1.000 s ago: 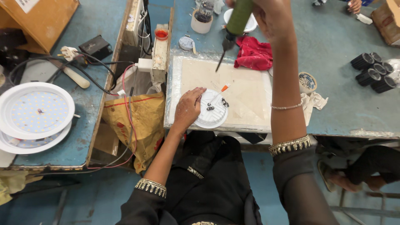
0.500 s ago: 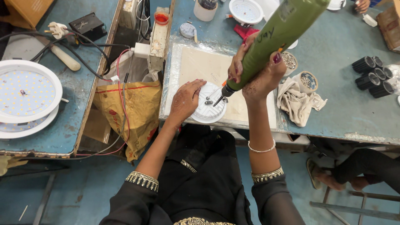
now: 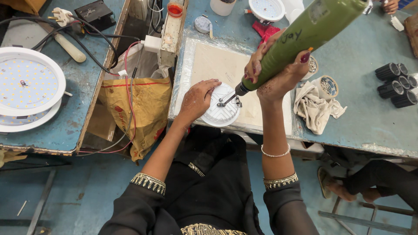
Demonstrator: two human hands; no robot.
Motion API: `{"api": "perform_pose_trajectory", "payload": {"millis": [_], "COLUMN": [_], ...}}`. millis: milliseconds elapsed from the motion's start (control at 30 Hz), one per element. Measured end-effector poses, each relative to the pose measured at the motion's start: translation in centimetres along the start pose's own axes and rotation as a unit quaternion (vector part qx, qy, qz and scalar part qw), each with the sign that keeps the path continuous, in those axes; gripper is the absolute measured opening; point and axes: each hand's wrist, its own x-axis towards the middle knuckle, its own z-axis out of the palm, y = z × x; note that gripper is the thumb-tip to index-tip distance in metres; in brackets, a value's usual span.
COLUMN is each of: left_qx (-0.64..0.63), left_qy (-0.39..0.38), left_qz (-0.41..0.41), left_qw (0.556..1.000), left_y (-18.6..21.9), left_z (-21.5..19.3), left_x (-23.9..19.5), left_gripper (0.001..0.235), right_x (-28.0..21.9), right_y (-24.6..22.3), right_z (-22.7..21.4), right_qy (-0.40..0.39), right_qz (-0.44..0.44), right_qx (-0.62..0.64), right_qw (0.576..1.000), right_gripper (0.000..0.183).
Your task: The person uses a green electric screwdriver to fasten screws into a white circular LED light fixture. They repeatedly pick up screws, position them, and drive them into the fixture while seated at a workbench.
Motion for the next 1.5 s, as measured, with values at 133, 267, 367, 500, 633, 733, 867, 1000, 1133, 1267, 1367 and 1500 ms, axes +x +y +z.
{"api": "perform_pose_trajectory", "payload": {"millis": [133,267,367,500,633,733,867,1000,1133,1267,1367,1500], "left_qx": [-0.001,0.000,0.004,0.004,-0.004,-0.004,-0.011,-0.008,-0.007,-0.009,-0.008,-0.004], "left_qy": [0.000,0.001,0.005,0.002,0.007,0.010,0.012,0.021,0.015,0.016,0.016,0.015], "left_qz": [-0.005,0.001,0.008,-0.002,0.008,0.000,-0.001,0.010,0.007,0.005,0.003,0.005], "left_qw": [1.000,1.000,1.000,1.000,1.000,1.000,1.000,1.000,1.000,1.000,1.000,1.000], "left_y": [-0.1,-0.3,-0.3,-0.2,-0.2,-0.1,-0.2,-0.3,-0.3,-0.2,-0.1,0.1], "left_z": [0.1,0.2,0.3,0.3,0.1,0.1,0.2,0.3,0.2,0.2,0.1,-0.1], "left_x": [0.0,0.1,0.0,0.1,0.0,-0.1,-0.2,-0.2,-0.2,-0.2,-0.3,-0.2], "left_gripper": [0.030,0.029,0.028,0.028,0.029,0.029,0.029,0.029,0.030,0.030,0.030,0.030], "right_x": [0.1,-0.1,-0.9,-1.2,-0.9,-0.9,-0.9,-0.5,-0.6,-0.4,-0.3,-0.3], "right_y": [-0.1,0.2,0.6,0.8,0.6,0.6,0.7,0.3,-0.2,-0.4,-0.2,0.4], "right_z": [0.0,0.0,0.1,0.2,0.2,0.4,0.5,0.6,1.0,1.2,1.3,1.3], "right_qy": [-0.003,-0.007,0.008,-0.011,-0.008,-0.010,-0.007,-0.004,-0.005,-0.006,0.009,0.021], "right_qz": [-0.002,0.010,0.034,0.019,0.024,0.025,0.019,0.024,0.006,-0.014,-0.010,0.002], "right_qx": [-0.003,0.000,0.006,0.007,-0.002,-0.014,-0.026,-0.024,-0.014,-0.021,0.001,0.022], "right_qw": [1.000,1.000,0.999,1.000,1.000,1.000,0.999,0.999,1.000,1.000,1.000,1.000], "right_gripper": [0.072,0.074,0.073,0.072,0.074,0.074,0.074,0.075,0.072,0.073,0.073,0.074]}}
